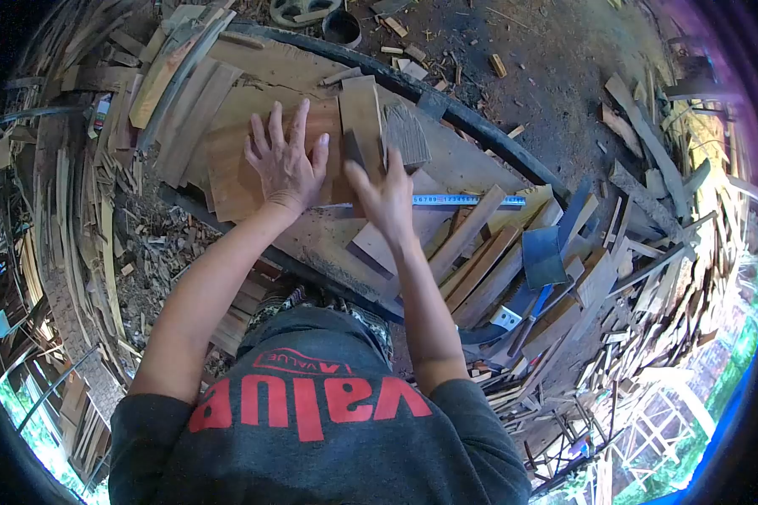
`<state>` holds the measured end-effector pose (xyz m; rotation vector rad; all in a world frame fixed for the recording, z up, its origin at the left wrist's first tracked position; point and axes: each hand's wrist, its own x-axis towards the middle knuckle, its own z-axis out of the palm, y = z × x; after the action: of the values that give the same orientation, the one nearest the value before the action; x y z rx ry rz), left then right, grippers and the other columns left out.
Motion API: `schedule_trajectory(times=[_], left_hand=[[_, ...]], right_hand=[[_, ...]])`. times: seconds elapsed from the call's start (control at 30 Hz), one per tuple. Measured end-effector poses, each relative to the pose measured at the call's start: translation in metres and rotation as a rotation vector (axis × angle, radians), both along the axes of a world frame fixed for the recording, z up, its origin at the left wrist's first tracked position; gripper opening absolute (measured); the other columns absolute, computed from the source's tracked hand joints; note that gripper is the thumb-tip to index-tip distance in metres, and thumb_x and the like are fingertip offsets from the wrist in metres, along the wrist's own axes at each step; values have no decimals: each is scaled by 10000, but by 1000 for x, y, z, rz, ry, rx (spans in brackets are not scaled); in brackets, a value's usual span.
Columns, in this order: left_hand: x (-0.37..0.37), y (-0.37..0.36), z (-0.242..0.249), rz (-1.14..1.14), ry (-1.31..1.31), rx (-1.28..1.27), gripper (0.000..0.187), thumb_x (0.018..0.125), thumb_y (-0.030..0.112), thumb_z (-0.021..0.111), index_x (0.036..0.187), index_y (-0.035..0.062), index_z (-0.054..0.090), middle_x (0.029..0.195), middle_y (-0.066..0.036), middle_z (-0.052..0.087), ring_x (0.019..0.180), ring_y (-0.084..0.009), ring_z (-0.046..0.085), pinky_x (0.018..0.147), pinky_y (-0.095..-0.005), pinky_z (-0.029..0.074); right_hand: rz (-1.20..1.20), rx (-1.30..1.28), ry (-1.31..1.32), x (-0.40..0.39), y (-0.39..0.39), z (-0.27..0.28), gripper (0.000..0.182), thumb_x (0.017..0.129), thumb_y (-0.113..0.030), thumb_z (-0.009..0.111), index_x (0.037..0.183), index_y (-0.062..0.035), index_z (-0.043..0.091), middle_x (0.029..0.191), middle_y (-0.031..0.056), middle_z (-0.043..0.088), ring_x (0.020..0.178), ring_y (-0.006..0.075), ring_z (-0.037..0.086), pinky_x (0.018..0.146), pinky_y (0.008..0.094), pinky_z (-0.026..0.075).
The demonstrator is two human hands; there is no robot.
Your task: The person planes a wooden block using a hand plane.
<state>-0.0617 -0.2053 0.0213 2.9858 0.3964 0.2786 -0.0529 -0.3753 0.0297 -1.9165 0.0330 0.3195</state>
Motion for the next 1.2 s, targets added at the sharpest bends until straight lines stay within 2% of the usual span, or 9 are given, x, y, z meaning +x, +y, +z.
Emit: schedule_trajectory(times=[0.13, 0.37, 0.5, 0.6, 0.7, 0.77, 0.9, 0.97, 1.2], left_hand=[[-1, 0, -1, -12, -34, -10, 651, 974, 515, 479, 1552, 237, 371, 1575, -214, 322, 1455, -523, 193, 1130, -674, 149], [-1, -1, -1, -8, -12, 12, 643, 984, 529, 458, 1557, 255, 359, 1564, -210, 329, 1445, -525, 215, 1134, -663, 145], [-2, 1, -4, -16, -42, 23, 651, 981, 530, 464, 1557, 245, 358, 1563, -215, 328, 1445, -528, 213, 1132, -666, 143], [-1, 0, -2, -16, -36, 29, 648, 985, 534, 453, 1560, 252, 351, 1560, -221, 330, 1443, -533, 212, 1131, -666, 147], [-1, 0, 1, -17, 4, -22, 649, 981, 517, 472, 1560, 250, 353, 1585, -214, 298, 1460, -535, 170, 1129, -682, 134], [0, -1, -1, -19, -8, -13, 651, 981, 515, 472, 1561, 247, 351, 1585, -218, 298, 1460, -534, 172, 1127, -683, 137], [-2, 0, -2, -16, -9, 8, 654, 978, 513, 481, 1558, 239, 355, 1586, -222, 298, 1460, -531, 174, 1126, -684, 137], [-1, -1, 0, -14, -14, -3, 654, 976, 515, 481, 1556, 240, 357, 1587, -222, 300, 1460, -530, 177, 1128, -682, 135], [0, 1, -3, -14, -25, -6, 649, 974, 510, 482, 1554, 244, 365, 1587, -221, 305, 1454, -534, 193, 1135, -674, 134]], right_hand=[[-25, 7, -23, 1, 2, 4, 553, 862, -302, 765, 1243, 30, 541, 1048, 262, 708, 991, 388, 706, 836, 429, 544], [-34, 92, 46, -7, 0, 22, 524, 859, -307, 760, 1198, 37, 555, 981, 237, 726, 945, 354, 722, 826, 426, 548], [-34, -45, -27, 10, 4, 4, 550, 858, -247, 761, 1283, 38, 560, 963, 167, 728, 838, 231, 706, 759, 358, 558], [-17, 45, 160, -35, -15, 11, 506, 842, -297, 764, 1179, 30, 575, 1027, 239, 724, 991, 373, 711, 867, 430, 539], [-41, 83, 143, -45, -18, 8, 526, 829, -301, 774, 1185, 31, 576, 1050, 250, 717, 1009, 387, 704, 877, 430, 536], [2, -33, 61, 4, -1, 2, 552, 854, -306, 750, 1248, 39, 578, 920, 155, 716, 774, 155, 696, 679, 300, 550], [-48, 16, -91, 2, 2, -10, 514, 871, -280, 742, 1239, 39, 577, 960, 175, 716, 834, 219, 704, 759, 373, 558], [-39, 141, 181, -32, -15, 3, 565, 831, -277, 765, 1262, 23, 555, 1084, 251, 712, 1026, 348, 709, 882, 421, 542], [-18, 52, 16, 32, 12, 4, 520, 873, -296, 754, 1228, 39, 575, 1011, 184, 729, 914, 249, 699, 808, 378, 540]])
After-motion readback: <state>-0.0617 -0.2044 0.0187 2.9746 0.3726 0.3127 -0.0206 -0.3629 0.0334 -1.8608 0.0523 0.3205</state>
